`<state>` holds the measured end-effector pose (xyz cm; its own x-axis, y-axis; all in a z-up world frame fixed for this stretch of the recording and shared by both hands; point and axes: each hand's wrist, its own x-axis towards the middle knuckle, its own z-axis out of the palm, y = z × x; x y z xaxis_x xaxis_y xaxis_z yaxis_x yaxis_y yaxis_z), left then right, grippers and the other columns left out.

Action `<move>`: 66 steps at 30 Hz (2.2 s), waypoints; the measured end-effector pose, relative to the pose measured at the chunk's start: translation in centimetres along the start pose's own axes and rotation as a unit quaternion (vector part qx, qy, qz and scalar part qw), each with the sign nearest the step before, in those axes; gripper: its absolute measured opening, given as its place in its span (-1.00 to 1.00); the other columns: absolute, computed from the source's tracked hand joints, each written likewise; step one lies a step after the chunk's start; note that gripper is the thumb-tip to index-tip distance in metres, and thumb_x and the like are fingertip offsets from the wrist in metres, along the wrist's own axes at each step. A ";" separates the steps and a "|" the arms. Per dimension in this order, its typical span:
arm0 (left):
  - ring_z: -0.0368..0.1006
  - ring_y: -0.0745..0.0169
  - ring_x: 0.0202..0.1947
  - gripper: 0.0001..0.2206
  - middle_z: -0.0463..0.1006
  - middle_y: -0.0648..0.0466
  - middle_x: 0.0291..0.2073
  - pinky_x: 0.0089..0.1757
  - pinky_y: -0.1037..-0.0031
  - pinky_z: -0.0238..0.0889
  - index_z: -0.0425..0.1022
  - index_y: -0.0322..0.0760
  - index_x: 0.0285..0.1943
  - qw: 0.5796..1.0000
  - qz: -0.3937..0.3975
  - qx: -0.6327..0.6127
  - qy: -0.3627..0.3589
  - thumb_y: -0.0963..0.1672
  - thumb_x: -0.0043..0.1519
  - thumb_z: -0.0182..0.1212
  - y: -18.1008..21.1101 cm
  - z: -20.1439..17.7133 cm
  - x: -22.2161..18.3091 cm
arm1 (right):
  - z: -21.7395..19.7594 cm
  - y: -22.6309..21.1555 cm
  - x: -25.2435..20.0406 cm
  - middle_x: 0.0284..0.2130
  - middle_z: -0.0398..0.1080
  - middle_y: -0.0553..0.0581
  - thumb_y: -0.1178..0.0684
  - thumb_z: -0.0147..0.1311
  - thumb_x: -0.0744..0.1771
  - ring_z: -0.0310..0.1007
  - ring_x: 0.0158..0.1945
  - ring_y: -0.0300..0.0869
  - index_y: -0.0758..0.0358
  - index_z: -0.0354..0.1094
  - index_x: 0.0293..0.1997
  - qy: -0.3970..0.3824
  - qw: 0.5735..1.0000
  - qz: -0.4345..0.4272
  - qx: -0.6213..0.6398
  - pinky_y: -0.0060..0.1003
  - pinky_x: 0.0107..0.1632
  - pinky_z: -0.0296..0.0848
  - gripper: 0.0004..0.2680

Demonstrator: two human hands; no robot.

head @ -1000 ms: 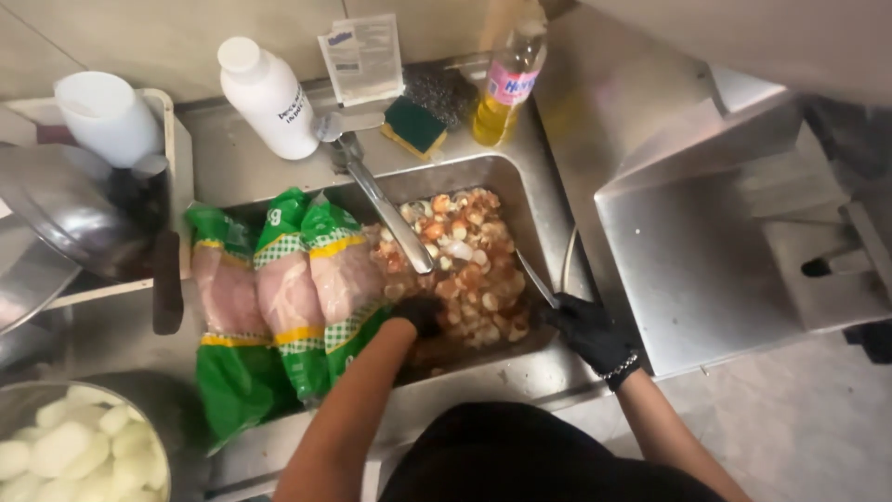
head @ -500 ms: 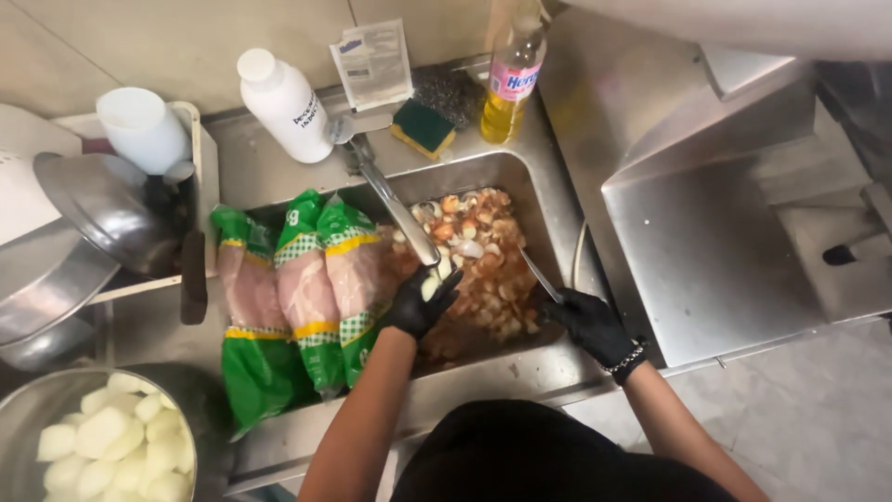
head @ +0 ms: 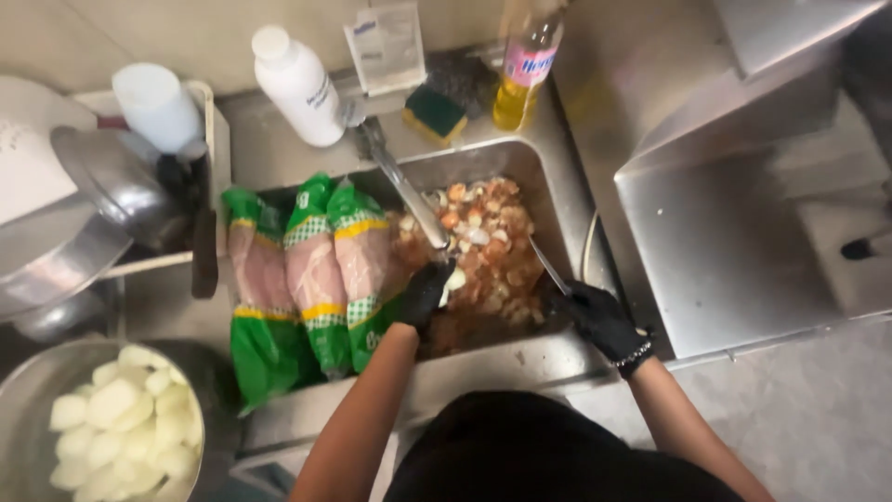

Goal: Peeling small vegetables with a paring knife and placing them into a metal tray in a kitchen prep area

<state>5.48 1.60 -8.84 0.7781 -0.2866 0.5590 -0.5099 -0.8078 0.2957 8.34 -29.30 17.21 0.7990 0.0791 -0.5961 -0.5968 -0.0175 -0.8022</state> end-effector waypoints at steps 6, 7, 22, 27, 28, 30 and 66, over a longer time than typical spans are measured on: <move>0.51 0.05 0.15 -0.59 0.62 0.09 0.03 0.13 0.22 0.34 0.44 0.10 0.17 0.820 -0.405 -0.014 -0.404 0.21 0.30 0.04 5.9 -10.7 4.2 | -2.0 7.1 4.5 -0.13 0.57 0.23 -0.17 0.25 0.28 0.59 -0.01 0.06 0.09 0.50 0.12 -0.034 0.909 -0.136 -0.391 -0.12 0.07 0.56 -0.66; 0.45 0.13 0.22 -0.55 0.55 0.16 0.13 0.14 0.22 0.34 0.37 0.18 0.25 0.812 -0.413 -0.009 -0.412 0.22 0.27 0.03 5.3 -9.9 3.0 | -2.8 8.2 5.3 -0.19 0.58 0.23 -0.14 0.21 0.29 0.59 -0.06 0.09 0.12 0.53 0.01 -0.057 0.908 -0.174 -0.376 -0.08 0.02 0.56 -0.73; 0.33 0.29 -0.40 -0.87 0.42 0.17 -0.25 -0.41 0.43 0.13 0.29 0.13 0.06 0.722 -0.511 0.455 -0.101 -0.07 0.35 -0.02 10.3 -44.3 1.5 | -1.2 9.4 7.4 -0.26 0.63 0.07 -0.15 0.03 0.35 0.63 -0.12 -0.08 0.05 0.50 -0.02 -0.021 0.847 -0.243 -0.473 -0.13 -0.11 0.48 -0.77; 0.54 -0.32 0.10 -0.73 0.65 -0.34 0.09 0.16 0.06 0.37 0.61 -0.57 0.31 0.856 -0.400 0.328 -0.006 -0.17 0.65 0.11 6.7 -46.9 -14.6 | -1.9 10.8 8.6 -0.11 0.53 0.28 -0.16 0.00 0.38 0.52 -0.07 0.24 0.18 0.37 0.15 0.028 0.824 -0.284 -0.490 0.06 -0.11 0.38 -0.70; 0.52 -0.31 0.23 -0.71 0.64 -0.34 0.17 0.23 0.10 0.35 0.60 -0.56 0.33 0.841 -0.399 0.366 -0.015 -0.14 0.61 0.17 6.9 -46.7 -15.0 | -1.7 10.6 8.5 -0.26 0.55 0.23 -0.15 0.00 0.38 0.54 -0.17 0.21 0.12 0.44 -0.04 0.035 0.833 -0.256 -0.489 0.06 -0.14 0.38 -0.78; 0.49 -0.29 0.36 -0.67 0.64 -0.35 0.25 0.31 0.13 0.33 0.60 -0.56 0.34 0.829 -0.391 0.400 -0.024 -0.12 0.57 0.23 7.2 -45.9 -8.6 | -1.3 9.9 7.8 -0.41 0.58 0.18 -0.14 0.00 0.38 0.56 -0.26 0.18 0.06 0.52 -0.24 0.051 0.843 -0.225 -0.486 0.06 -0.17 0.38 -0.80; 0.49 0.12 0.13 -0.62 0.67 0.10 -0.05 0.22 -0.18 -0.07 0.65 -0.01 -0.12 0.803 -0.288 0.122 -0.506 0.12 0.18 -0.02 -5.9 7.3 4.7 | 0.5 8.5 6.2 -0.33 0.63 0.22 0.03 0.06 0.33 0.58 -0.10 0.24 0.11 0.40 0.18 0.101 0.889 -0.144 -0.423 0.21 0.01 0.53 -0.72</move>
<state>14.81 1.22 -13.63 0.8216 -0.0004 -0.5701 0.0332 -0.9983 0.0486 8.19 -28.47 6.76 0.9577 0.0222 -0.2870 -0.1645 -0.7759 -0.6091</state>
